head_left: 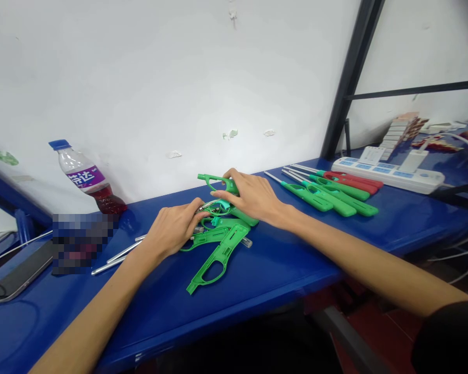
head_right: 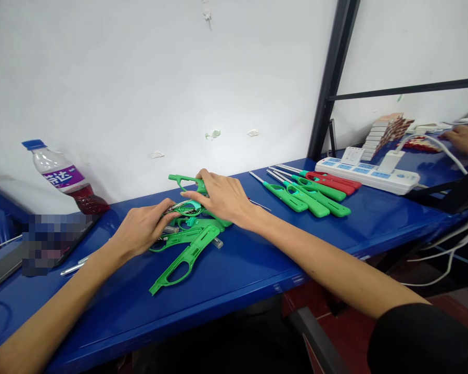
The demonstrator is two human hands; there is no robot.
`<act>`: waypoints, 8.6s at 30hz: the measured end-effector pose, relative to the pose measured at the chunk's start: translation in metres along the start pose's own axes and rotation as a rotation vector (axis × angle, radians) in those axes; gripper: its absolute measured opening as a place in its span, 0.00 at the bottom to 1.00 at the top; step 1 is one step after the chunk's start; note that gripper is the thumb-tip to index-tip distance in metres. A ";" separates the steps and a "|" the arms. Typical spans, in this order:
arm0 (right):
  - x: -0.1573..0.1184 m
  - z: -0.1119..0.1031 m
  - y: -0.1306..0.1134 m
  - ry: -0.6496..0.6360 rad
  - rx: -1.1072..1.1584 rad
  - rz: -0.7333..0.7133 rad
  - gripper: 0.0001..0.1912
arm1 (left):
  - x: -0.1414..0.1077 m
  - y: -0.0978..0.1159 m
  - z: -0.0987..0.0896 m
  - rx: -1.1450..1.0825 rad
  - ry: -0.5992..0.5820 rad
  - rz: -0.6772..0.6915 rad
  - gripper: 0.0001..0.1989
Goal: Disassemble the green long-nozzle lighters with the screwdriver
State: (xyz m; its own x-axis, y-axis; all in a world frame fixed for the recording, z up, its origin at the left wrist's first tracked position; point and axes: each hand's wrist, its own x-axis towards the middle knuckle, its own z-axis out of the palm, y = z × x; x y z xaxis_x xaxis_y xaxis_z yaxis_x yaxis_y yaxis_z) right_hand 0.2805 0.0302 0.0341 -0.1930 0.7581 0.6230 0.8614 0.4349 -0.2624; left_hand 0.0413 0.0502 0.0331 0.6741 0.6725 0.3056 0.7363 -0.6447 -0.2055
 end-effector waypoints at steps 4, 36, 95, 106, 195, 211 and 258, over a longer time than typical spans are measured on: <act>0.001 0.001 0.001 0.035 0.028 0.021 0.28 | 0.000 0.000 -0.002 -0.003 0.005 -0.008 0.22; 0.017 0.004 0.023 0.048 0.724 0.441 0.27 | 0.001 0.002 0.002 -0.003 0.005 0.027 0.23; 0.023 0.000 0.037 0.248 1.298 0.728 0.13 | 0.000 0.001 0.003 -0.022 0.105 0.002 0.27; 0.022 -0.004 0.031 0.201 1.263 0.698 0.13 | -0.001 0.002 0.003 -0.022 0.081 0.004 0.26; 0.007 -0.007 0.010 -0.021 0.087 -0.109 0.27 | -0.001 -0.001 0.005 -0.039 0.008 -0.023 0.25; 0.006 -0.008 0.013 -0.048 0.054 -0.138 0.30 | -0.002 -0.001 0.006 -0.016 0.001 -0.017 0.24; 0.006 -0.015 0.008 -0.039 0.278 -0.004 0.23 | -0.001 -0.001 0.003 -0.049 0.035 -0.037 0.22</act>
State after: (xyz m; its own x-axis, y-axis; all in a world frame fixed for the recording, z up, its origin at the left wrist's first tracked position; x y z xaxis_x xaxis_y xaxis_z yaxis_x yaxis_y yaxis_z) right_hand 0.2930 0.0312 0.0470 -0.2183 0.7720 0.5970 0.6999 0.5501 -0.4555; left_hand 0.0400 0.0507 0.0299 0.6433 0.6838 0.3442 0.7564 -0.6372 -0.1478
